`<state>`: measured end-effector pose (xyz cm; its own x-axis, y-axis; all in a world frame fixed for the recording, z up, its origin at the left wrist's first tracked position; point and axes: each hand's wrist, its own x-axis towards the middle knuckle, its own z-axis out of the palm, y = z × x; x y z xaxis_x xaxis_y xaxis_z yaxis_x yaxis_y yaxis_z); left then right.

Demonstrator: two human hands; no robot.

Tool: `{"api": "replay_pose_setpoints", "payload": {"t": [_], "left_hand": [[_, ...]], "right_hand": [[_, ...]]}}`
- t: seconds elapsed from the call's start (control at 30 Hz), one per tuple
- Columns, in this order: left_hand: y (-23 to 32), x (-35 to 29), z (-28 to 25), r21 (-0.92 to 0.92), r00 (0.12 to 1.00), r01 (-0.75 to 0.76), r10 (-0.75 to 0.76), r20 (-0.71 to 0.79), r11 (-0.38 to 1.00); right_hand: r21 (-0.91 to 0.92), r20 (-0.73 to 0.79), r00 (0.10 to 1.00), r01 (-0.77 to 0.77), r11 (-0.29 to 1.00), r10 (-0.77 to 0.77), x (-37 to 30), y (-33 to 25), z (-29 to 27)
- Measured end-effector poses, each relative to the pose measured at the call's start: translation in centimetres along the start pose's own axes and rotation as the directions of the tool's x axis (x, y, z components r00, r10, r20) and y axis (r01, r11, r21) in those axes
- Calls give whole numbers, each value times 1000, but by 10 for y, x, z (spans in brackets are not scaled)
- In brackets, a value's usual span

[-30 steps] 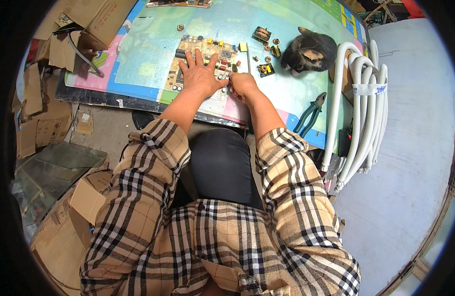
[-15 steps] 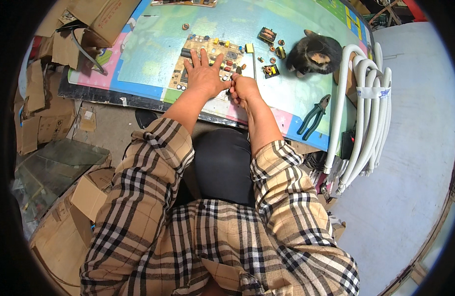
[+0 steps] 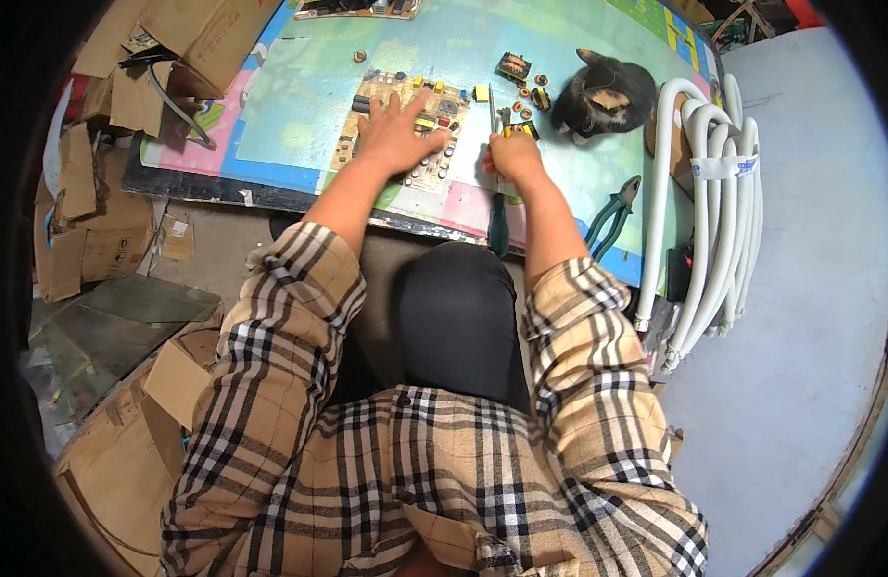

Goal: The person sits on the floor and uses a screwdriver and pliers to remove components from a circuit board. A cat is present on the table and is petted briefly. The person places the disassembled board into a cardboard box and hands it to another person.

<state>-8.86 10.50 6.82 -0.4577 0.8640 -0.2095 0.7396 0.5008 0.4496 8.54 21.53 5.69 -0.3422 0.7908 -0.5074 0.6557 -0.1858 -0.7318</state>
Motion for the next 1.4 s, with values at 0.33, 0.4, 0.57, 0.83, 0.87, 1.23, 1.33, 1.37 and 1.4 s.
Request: {"api": "replay_pose_setpoints", "payload": {"t": [0.33,0.4,0.57,0.83,0.87,1.23,1.33,1.37,1.4], "left_hand": [[-77,-18,-70,-495,915,181,-331,-233,850],[-86,-26,-62,-435,939,187,-290,-184,881],[-73,-37,-51,-325,973,221,-232,3,920],[-69,-23,-36,-104,969,245,-248,-17,964],[-70,-20,-34,-101,964,258,-263,-32,961],[-79,-6,-32,-215,834,530,-550,-39,820],[-76,-7,-37,-202,820,561,-573,0,803],[-75,-6,-38,-199,815,569,-579,9,798],[-77,-7,-38,-234,801,584,-599,11,777]], "right_hand": [[175,299,954,-39,984,-16,10,3,-22],[1,216,976,-8,1000,8,13,9,-21],[23,291,957,-12,1000,5,28,16,-30],[-120,365,928,-41,992,82,23,3,-46],[-177,366,928,-7,984,73,24,4,-50],[-814,-294,897,-54,579,-329,-16,84,-61],[-819,-317,890,-82,569,-328,-18,93,-63],[-818,-315,886,-72,571,-339,-20,92,-62],[-818,-305,884,-53,572,-353,-29,80,-57]]}}
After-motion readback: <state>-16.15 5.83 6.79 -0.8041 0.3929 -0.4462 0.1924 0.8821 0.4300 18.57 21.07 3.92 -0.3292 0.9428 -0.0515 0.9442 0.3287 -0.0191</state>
